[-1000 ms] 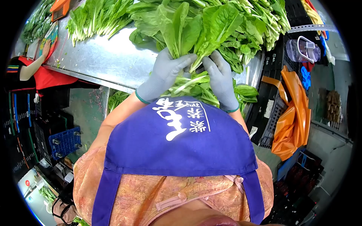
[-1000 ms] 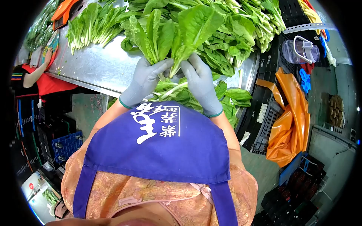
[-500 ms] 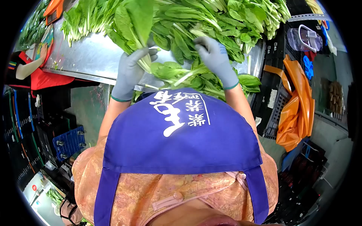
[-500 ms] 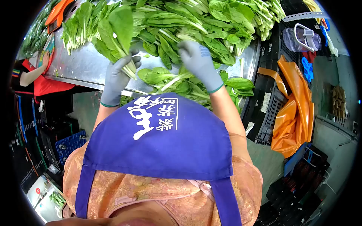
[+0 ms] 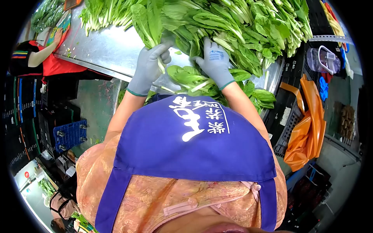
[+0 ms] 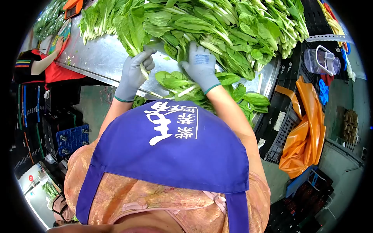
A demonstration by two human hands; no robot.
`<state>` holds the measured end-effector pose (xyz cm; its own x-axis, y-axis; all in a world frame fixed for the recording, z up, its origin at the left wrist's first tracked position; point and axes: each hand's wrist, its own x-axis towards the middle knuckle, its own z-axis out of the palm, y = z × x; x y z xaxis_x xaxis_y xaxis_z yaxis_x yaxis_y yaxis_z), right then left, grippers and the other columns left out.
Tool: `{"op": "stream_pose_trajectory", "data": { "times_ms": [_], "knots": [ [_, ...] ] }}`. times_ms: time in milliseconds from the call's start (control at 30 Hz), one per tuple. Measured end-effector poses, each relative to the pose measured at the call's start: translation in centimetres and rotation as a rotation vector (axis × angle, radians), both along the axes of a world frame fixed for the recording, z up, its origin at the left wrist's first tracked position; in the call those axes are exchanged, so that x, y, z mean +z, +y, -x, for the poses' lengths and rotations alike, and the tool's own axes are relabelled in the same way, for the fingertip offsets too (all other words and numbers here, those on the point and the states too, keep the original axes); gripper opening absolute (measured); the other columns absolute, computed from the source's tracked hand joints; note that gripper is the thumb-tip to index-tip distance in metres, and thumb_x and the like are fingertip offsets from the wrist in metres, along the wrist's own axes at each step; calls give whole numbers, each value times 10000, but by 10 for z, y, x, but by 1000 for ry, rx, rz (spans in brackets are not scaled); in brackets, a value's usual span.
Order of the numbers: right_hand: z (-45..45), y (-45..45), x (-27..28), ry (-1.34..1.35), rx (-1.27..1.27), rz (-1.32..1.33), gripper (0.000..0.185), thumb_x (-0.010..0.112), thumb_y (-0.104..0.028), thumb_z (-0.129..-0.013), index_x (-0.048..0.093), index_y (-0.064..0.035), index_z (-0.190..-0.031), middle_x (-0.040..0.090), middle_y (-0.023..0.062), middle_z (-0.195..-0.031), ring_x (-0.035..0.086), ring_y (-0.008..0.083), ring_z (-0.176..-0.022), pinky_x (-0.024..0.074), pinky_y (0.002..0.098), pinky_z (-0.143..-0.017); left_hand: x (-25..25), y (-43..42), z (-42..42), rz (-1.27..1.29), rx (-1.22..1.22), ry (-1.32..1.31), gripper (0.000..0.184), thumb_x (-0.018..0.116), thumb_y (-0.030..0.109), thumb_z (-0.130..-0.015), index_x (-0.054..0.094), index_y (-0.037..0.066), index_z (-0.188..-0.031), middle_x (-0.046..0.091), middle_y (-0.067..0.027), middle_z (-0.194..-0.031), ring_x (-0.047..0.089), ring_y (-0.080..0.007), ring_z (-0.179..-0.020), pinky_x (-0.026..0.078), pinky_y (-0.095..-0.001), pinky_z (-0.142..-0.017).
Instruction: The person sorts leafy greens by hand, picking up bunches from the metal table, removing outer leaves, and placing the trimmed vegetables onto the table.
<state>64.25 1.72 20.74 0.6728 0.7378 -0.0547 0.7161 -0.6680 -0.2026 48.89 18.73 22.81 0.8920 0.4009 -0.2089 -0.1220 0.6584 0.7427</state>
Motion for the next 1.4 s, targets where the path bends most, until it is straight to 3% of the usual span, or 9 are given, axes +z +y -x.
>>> {"op": "stream_pose_trajectory", "data": {
  "times_ms": [267, 667, 767, 800, 900, 1033, 1133, 1233, 1400],
  "knots": [
    [-27, -35, 19, -236, 159, -269, 184, 578, -157, -828, 594, -110, -1005, 696, 117, -911, 674, 323, -832, 541, 436, -714, 23, -4, -4, -447, 66, 84, 228, 636, 152, -943, 633, -35, -1073, 594, -60, -792, 566, -150, -728, 466, -282, -692],
    [-20, -121, 161, -356, 389, -206, 268, 597, -45, -814, 678, -124, -1057, 672, 47, -965, 612, 277, -936, 473, 408, -814, 59, -16, -28, -676, -186, 121, 305, 654, 175, -941, 643, -21, -1174, 701, -127, -1065, 676, -195, -955, 556, -332, -800],
    [-14, -124, 162, -396, 415, -225, 262, 594, -41, -796, 687, -128, -1025, 670, 37, -955, 612, 268, -932, 472, 400, -804, 68, -37, -41, -540, -452, 188, 397, 697, 220, -902, 635, -5, -1222, 689, -129, -1097, 675, -193, -944, 560, -328, -782],
    [-12, -123, 161, -409, 420, -231, 261, 595, -41, -789, 690, -129, -1015, 669, 34, -952, 612, 265, -933, 473, 397, -802, 82, -37, -44, -798, -627, 280, 433, 714, 231, -883, 626, -9, -1233, 692, -121, -1076, 661, -166, -867, 538, -293, -749],
    [-8, -126, 155, -436, 404, -218, 257, 603, -54, -776, 689, -132, -1005, 669, 26, -955, 615, 255, -927, 473, 388, -798, 69, -61, -49, -577, -724, 162, 387, 687, 210, -897, 631, -12, -1209, 690, -74, -954, 599, -119, -743, 482, -263, -678],
    [-1, -144, 142, -436, 328, -233, 239, 610, -60, -778, 693, -142, -986, 666, 19, -955, 617, 252, -927, 470, 388, -796, 46, -84, -52, -364, -724, 46, 371, 663, 184, -906, 622, -15, -1216, 687, -57, -940, 620, -124, -771, 495, -264, -681],
    [4, -163, 135, -482, 258, -269, 230, 618, -66, -786, 693, -156, -983, 663, 4, -961, 615, 247, -929, 467, 388, -798, 55, -93, -55, -224, -816, 125, 409, 662, 82, -883, 571, -19, -1269, 662, -119, -1131, 671, -183, -959, 575, -325, -836],
    [12, -178, 139, -521, 200, -287, 250, 631, -70, -785, 681, -166, -1011, 654, -5, -988, 608, 245, -947, 461, 398, -826, 48, -104, -61, -533, -824, 75, 281, 652, 110, -895, 648, -24, -1142, 690, -98, -1026, 656, -144, -823, 540, -278, -754],
    [44, -219, 126, -305, -67, -93, 381, 692, -96, -763, 638, -140, -1138, 609, 50, -1188, 548, 299, -1121, 431, 431, -941, 48, -117, -69, -705, -632, 137, 388, 701, 59, -825, 612, -17, -1194, 700, -87, -1016, 653, -146, -917, 521, -258, -810]
  ]
}}
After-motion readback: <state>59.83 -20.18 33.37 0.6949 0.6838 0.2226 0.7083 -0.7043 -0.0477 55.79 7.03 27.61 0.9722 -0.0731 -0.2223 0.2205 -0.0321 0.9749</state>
